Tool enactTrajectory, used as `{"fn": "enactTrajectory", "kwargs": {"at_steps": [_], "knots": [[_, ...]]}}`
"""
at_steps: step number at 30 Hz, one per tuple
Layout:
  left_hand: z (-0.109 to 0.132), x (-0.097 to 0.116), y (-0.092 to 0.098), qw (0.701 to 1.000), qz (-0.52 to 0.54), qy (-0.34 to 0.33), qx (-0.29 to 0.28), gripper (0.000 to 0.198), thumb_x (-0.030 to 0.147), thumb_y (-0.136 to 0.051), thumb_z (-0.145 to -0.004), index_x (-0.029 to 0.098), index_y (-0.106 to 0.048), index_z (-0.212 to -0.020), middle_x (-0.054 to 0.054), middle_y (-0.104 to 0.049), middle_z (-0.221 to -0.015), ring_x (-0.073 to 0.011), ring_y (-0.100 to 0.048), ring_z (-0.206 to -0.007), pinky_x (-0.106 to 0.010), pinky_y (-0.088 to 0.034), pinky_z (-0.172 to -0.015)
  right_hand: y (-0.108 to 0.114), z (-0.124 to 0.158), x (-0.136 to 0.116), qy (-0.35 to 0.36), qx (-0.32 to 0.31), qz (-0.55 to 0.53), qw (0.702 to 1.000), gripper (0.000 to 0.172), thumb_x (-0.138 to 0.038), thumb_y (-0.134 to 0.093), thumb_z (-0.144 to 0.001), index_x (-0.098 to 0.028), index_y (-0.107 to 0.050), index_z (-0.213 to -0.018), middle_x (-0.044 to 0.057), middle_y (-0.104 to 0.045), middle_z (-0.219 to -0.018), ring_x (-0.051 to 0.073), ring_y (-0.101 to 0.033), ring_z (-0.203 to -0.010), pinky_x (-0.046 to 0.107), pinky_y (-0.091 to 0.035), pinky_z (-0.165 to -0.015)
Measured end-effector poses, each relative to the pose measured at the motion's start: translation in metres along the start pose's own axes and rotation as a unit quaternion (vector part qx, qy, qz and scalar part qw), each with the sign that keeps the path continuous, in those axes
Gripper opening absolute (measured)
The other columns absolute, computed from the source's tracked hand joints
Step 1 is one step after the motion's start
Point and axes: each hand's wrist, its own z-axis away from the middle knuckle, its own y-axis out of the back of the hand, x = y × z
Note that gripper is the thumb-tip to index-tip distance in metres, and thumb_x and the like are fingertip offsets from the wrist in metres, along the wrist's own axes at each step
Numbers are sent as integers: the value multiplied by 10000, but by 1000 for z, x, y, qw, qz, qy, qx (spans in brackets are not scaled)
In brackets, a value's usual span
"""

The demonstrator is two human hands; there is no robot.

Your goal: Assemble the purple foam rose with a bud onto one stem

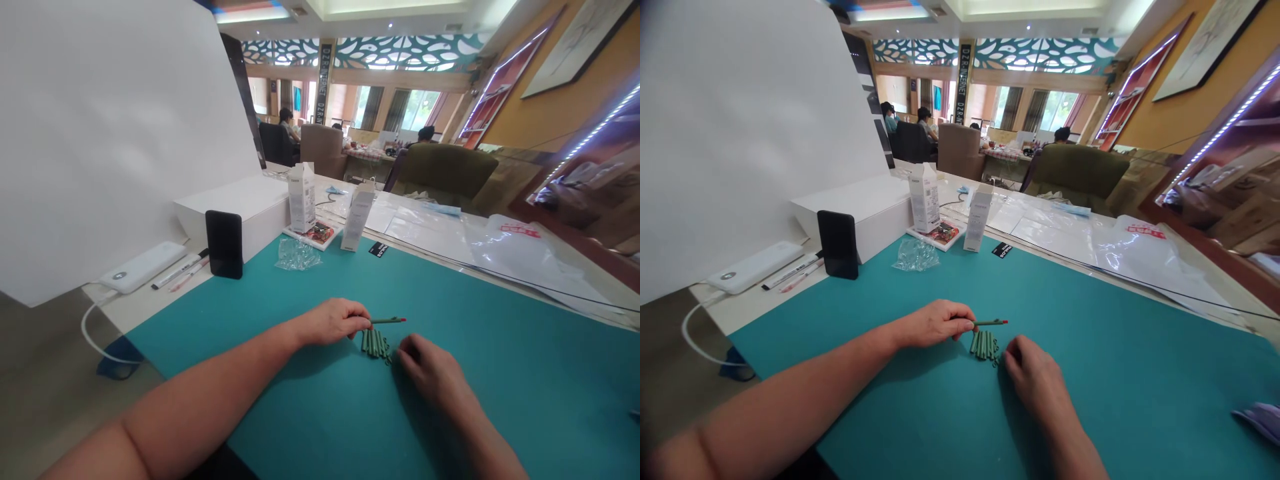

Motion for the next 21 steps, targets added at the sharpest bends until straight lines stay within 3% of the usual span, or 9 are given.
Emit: {"fn": "enactTrajectory", "kwargs": {"at_steps": [2, 6, 11, 16, 21], "knots": [[0, 2, 0, 1000, -4, -1, 0, 251, 313, -476, -860, 163, -674, -902, 16, -584, -653, -124, -515, -645, -231, -374, -641, 9, 0, -7, -48, 17, -103, 993, 255, -454, -527, -741, -216, -572, -664, 11, -560, -579, 175, -484, -517, 290, -362, -487], [1, 3, -2, 1000, -14, -2, 2, 231, 293, -476, -861, 169, -669, -883, 10, -591, -688, -122, -513, -658, -223, -368, -637, 24, 1, -19, -94, 59, -305, 946, 387, -527, -709, -640, -184, -703, -820, 60, -666, -747, 215, -586, -674, 314, -479, -598], [3, 3, -3, 1000, -21, -11, -1, 227, 289, -481, -864, 173, -673, -892, 8, -584, -708, -126, -515, -675, -221, -368, -629, 27, 4, -21, -124, 68, -388, 911, 442, -537, -810, -593, -174, -741, -837, 94, -703, -815, 243, -629, -761, 334, -525, -684], [4, 5, -4, 1000, -19, -20, -2, 232, 290, -476, -868, 172, -675, -882, 11, -586, -699, -125, -513, -668, -223, -379, -634, 20, 4, -24, -156, 76, -518, 838, 426, -490, -887, -537, -190, -723, -792, 82, -713, -817, 210, -653, -756, 280, -550, -701], [4, 5, -6, 999, -17, -28, 2, 221, 278, -485, -866, 171, -676, -891, 12, -588, -702, -120, -519, -677, -211, -385, -638, 13, 1, -31, -191, 91, -590, 779, 408, -412, -939, -453, -198, -731, -731, 28, -690, -717, 129, -621, -651, 173, -535, -616]]}}
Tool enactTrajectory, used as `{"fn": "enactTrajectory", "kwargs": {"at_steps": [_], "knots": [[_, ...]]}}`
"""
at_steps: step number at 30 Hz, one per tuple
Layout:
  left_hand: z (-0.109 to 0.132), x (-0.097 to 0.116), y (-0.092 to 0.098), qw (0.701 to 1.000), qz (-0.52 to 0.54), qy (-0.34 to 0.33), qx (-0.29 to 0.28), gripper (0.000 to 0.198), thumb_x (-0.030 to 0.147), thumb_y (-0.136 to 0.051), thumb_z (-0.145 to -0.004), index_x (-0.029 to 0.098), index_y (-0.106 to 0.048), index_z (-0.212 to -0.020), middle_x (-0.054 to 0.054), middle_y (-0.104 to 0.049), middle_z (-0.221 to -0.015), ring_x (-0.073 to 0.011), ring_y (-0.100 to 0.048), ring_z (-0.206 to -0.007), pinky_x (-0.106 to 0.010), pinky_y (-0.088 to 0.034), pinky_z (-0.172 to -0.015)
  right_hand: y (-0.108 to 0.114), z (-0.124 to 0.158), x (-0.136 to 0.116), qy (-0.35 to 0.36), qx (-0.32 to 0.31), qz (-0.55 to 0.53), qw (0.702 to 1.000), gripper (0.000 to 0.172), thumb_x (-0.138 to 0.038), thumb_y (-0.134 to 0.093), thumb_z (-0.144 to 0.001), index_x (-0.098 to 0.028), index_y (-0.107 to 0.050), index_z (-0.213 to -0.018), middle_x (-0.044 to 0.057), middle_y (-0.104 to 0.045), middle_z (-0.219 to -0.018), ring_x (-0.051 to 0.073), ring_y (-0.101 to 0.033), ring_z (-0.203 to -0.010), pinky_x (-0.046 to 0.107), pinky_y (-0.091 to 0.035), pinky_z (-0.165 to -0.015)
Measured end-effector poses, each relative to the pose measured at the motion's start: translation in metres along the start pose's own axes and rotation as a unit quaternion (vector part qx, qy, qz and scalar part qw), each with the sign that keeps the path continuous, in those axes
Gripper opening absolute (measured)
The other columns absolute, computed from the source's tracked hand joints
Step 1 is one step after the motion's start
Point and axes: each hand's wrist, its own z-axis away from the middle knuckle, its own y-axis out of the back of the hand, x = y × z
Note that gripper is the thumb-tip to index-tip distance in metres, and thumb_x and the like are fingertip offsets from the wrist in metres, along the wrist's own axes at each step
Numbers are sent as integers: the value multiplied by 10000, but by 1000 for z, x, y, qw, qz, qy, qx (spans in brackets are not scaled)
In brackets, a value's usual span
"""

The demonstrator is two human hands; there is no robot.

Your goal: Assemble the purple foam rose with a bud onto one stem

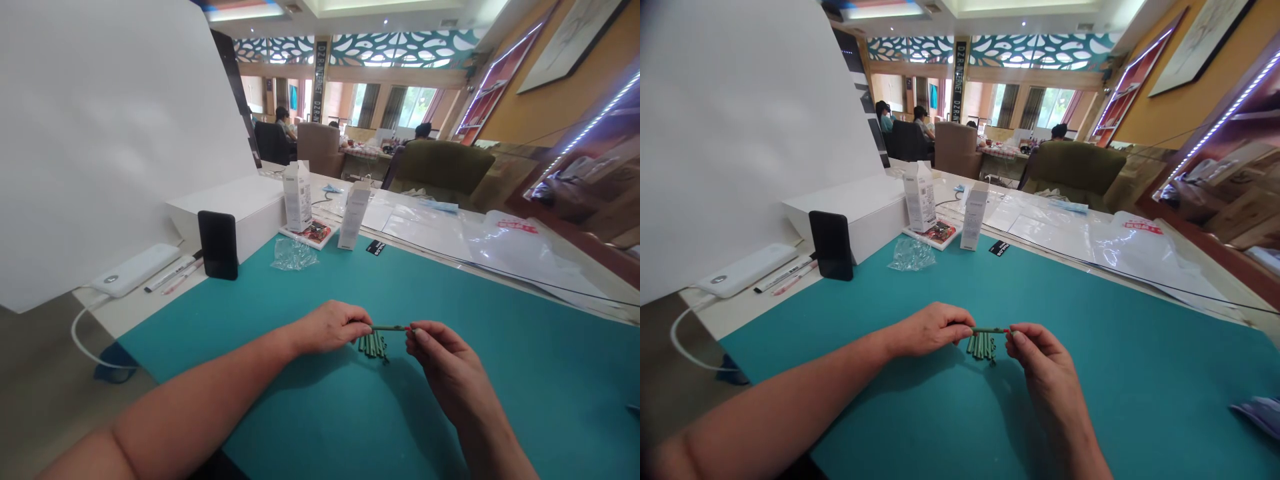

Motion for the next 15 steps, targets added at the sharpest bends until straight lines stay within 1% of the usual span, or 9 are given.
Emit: {"fn": "enactTrajectory", "kwargs": {"at_steps": [3, 7, 12, 15], "knots": [[0, 0, -1, 1000, -2, -3, 5, 214, 275, -489, -866, 174, -677, -876, 13, -590, -697, -119, -521, -680, -204, -386, -632, -5, 1, -1, -21, 7, -34, 999, 426, -379, -958, -393, -195, -734, -706, 26, -686, -694, 120, -615, -625, 165, -537, -602], [0, -1, -1, 1000, -6, -6, 8, 217, 273, -482, -874, 176, -676, -879, 11, -597, -697, -119, -527, -683, -200, -389, -628, -8, 3, -3, -21, 27, -38, 999, 446, -376, -961, -363, -186, -735, -697, 38, -690, -690, 119, -614, -610, 161, -531, -579], [0, -1, -2, 1000, -7, -10, 5, 224, 274, -484, -873, 177, -684, -900, 10, -607, -697, -121, -535, -678, -202, -391, -623, -6, 2, 0, -3, 41, -36, 998, 445, -386, -954, -372, -193, -731, -704, 31, -678, -658, 116, -595, -591, 164, -515, -561], [0, -1, -2, 1000, -7, -11, 6, 226, 272, -486, -867, 175, -687, -900, 12, -601, -687, -123, -533, -673, -207, -390, -628, -3, 1, 3, 10, 30, -26, 999, 408, -381, -942, -427, -193, -731, -721, 35, -674, -669, 127, -590, -605, 178, -508, -560]]}}
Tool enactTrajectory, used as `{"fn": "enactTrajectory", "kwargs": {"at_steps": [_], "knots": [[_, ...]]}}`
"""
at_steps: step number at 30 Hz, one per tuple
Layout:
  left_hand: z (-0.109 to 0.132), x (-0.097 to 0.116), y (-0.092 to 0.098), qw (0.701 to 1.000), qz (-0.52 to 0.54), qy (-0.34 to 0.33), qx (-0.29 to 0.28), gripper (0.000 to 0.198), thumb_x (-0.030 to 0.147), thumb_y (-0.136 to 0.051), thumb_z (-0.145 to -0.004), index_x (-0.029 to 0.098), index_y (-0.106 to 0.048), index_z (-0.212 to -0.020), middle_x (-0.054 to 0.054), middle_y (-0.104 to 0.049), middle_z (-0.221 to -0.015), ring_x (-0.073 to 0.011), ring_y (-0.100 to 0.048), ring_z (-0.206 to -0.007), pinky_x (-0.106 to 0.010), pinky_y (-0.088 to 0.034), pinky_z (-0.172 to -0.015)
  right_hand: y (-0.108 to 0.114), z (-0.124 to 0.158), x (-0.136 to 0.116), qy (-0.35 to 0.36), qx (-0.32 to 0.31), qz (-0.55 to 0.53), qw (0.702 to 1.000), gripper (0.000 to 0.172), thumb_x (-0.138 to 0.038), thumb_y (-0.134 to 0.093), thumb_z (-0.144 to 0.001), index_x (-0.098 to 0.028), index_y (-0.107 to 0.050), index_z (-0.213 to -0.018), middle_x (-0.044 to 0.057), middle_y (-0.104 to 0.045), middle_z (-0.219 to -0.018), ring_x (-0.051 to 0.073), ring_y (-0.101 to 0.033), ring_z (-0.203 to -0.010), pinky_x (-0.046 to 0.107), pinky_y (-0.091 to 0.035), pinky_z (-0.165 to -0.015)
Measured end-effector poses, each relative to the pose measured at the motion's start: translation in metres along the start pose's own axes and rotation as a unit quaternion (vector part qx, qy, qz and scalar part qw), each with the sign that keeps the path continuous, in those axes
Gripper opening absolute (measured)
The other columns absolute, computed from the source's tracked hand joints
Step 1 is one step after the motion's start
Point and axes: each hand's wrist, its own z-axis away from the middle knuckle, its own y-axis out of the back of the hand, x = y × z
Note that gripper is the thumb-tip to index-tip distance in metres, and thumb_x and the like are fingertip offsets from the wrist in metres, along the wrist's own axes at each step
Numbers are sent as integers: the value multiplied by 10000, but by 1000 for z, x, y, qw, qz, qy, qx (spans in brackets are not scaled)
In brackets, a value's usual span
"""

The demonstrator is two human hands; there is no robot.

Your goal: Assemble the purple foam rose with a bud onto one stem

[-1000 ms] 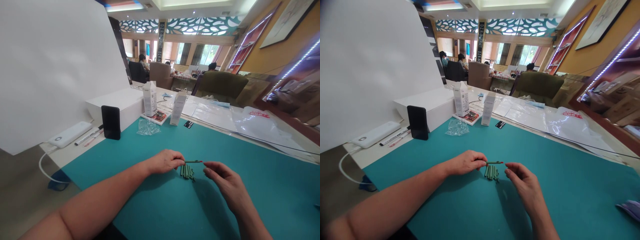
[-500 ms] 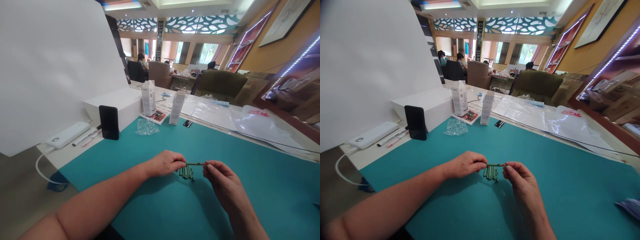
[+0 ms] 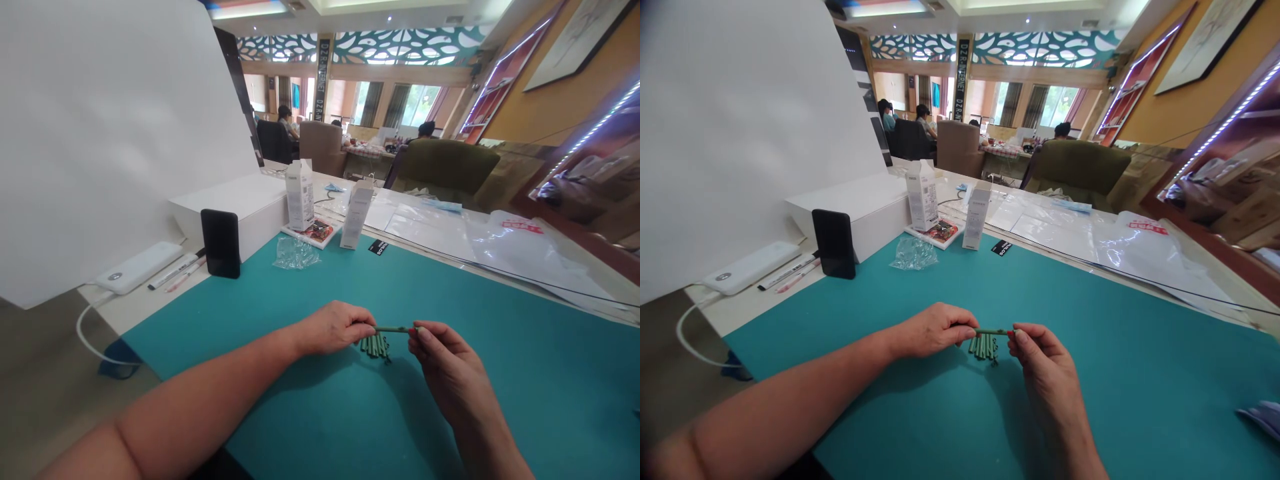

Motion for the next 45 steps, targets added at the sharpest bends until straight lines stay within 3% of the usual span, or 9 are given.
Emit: {"fn": "enactTrajectory", "kwargs": {"at_steps": [12, 20, 25, 31, 42, 45], "knots": [[1, 2, 0, 1000, 9, 6, 1, 228, 271, -483, -875, 170, -687, -880, 13, -599, -676, -114, -524, -656, -198, -384, -615, 6, -2, 1, 40, -14, 77, 996, 406, -459, -903, -501, -207, -730, -767, 36, -671, -714, 137, -570, -663, 186, -481, -603], [-1, 0, -2, 1000, 6, 3, 3, 225, 261, -484, -876, 174, -690, -847, 13, -584, -663, -115, -511, -655, -195, -375, -604, 9, -1, 2, 105, -17, 164, 981, 382, -493, -824, -620, -185, -717, -820, 34, -637, -707, 178, -573, -708, 263, -487, -654], [-2, -1, -3, 1000, 13, -1, 3, 216, 276, -499, -875, 173, -689, -860, 13, -593, -675, -115, -525, -665, -195, -385, -614, 6, 5, -2, 135, -13, 194, 972, 371, -506, -760, -707, -175, -687, -857, 82, -684, -889, 213, -606, -807, 294, -505, -687], [-2, -3, -1, 999, 14, 14, 26, 220, 272, -498, -874, 167, -689, -901, 9, -594, -672, -118, -529, -661, -201, -389, -615, 3, 6, -8, 123, 12, 203, 971, 425, -508, -810, -620, -170, -683, -844, 70, -687, -761, 217, -634, -732, 312, -538, -684], [-2, -1, 0, 1000, -1, 6, 21, 220, 268, -500, -876, 169, -693, -908, 9, -604, -685, -120, -537, -680, -197, -396, -624, 1, 6, -11, 113, -18, 231, 966, 398, -521, -791, -611, -176, -677, -774, 69, -686, -750, 217, -628, -724, 295, -531, -664], [-2, -1, 1, 1000, -10, 4, 21, 217, 261, -502, -874, 169, -694, -912, 9, -607, -694, -119, -541, -684, -197, -396, -627, 6, 1, -10, 113, -28, 286, 951, 371, -512, -768, -604, -186, -700, -768, 57, -675, -718, 217, -612, -680, 294, -503, -615]]}}
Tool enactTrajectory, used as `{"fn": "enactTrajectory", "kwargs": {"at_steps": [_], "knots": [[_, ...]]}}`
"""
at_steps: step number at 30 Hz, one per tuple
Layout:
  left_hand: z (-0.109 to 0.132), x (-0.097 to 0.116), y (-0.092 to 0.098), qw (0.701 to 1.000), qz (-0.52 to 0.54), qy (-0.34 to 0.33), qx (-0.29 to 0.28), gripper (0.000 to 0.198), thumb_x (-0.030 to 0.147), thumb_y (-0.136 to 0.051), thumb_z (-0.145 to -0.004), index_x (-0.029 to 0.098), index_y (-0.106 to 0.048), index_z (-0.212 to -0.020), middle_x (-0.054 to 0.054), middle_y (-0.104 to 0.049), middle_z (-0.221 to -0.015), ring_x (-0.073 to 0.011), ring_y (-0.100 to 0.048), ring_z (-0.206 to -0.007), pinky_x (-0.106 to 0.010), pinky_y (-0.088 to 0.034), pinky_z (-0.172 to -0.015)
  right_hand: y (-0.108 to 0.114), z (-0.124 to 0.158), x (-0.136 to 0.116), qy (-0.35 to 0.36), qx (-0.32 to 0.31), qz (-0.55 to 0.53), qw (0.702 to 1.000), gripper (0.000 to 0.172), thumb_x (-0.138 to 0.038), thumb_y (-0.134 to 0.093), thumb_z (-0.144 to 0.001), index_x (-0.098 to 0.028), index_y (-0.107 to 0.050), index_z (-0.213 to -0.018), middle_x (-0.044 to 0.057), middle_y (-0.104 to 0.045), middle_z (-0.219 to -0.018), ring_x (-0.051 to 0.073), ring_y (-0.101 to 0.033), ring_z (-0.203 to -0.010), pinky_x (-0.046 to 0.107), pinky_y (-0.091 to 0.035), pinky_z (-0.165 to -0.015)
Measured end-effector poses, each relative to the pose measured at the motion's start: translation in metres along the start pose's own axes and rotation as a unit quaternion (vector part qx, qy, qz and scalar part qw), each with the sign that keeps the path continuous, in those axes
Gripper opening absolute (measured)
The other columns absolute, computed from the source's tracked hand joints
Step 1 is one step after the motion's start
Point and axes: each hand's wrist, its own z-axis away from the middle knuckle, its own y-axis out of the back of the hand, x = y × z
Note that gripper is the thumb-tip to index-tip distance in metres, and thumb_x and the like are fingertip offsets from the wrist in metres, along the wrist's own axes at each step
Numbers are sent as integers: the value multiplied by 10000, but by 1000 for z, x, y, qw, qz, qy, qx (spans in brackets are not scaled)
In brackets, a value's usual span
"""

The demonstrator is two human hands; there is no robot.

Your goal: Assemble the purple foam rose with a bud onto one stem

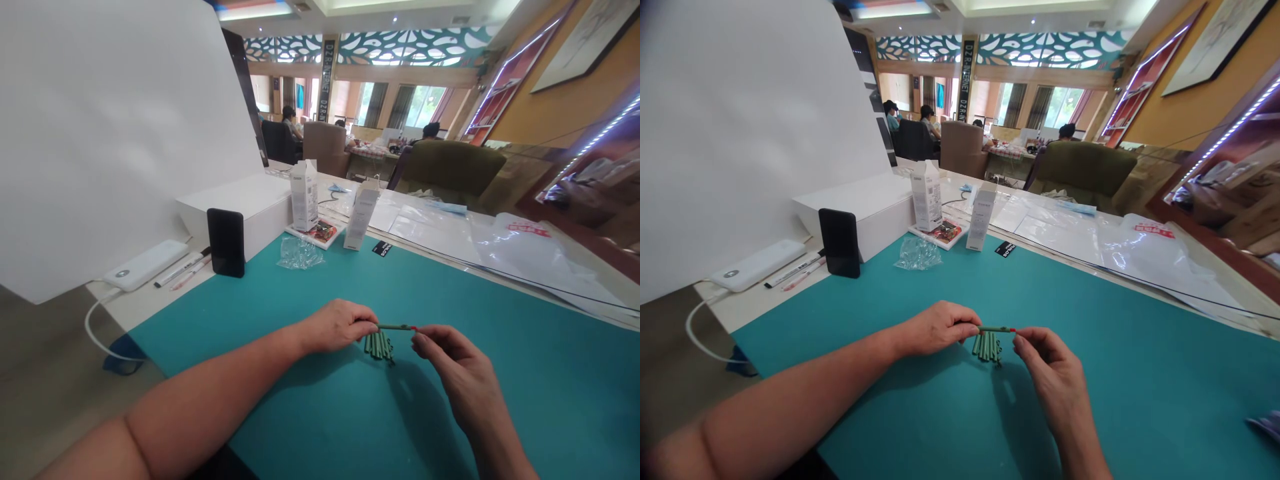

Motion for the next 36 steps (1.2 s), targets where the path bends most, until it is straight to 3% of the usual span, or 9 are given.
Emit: {"fn": "enactTrajectory", "kwargs": {"at_steps": [7, 11, 19, 36], "knots": [[-1, -3, 1, 1000, -31, -3, 2, 222, 276, -500, -877, 185, -695, -927, 7, -623, -709, -128, -550, -703, -200, -395, -624, 4, -12, 33, 36, -56, 196, 978, 277, -471, -599, -677, -260, -744, -782, 51, -716, -808, 282, -636, -763, 367, -455, -674], [-2, -5, 1, 999, -49, -7, 2, 222, 277, -499, -881, 191, -697, -929, 3, -644, -742, -133, -556, -726, -203, -393, -631, 3, -10, 37, 74, -73, 246, 964, 258, -452, -551, -702, -270, -729, -750, 42, -709, -762, 270, -629, -713, 367, -445, -657], [-2, -6, 0, 997, -76, -15, 0, 217, 265, -505, -886, 186, -699, -938, -8, -681, -810, -140, -569, -758, -219, -389, -660, 3, -13, 39, 90, -107, 271, 952, 220, -416, -552, -707, -259, -705, -721, 27, -673, -713, 234, -606, -643, 326, -430, -591], [-1, -5, 0, 996, -85, -10, -3, 209, 263, -514, -890, 192, -700, -950, -6, -694, -838, -153, -591, -778, -229, -405, -702, -1, -10, 39, 65, -116, 267, 955, 222, -401, -539, -688, -263, -700, -755, 21, -695, -754, 254, -632, -719, 348, -435, -653]]}}
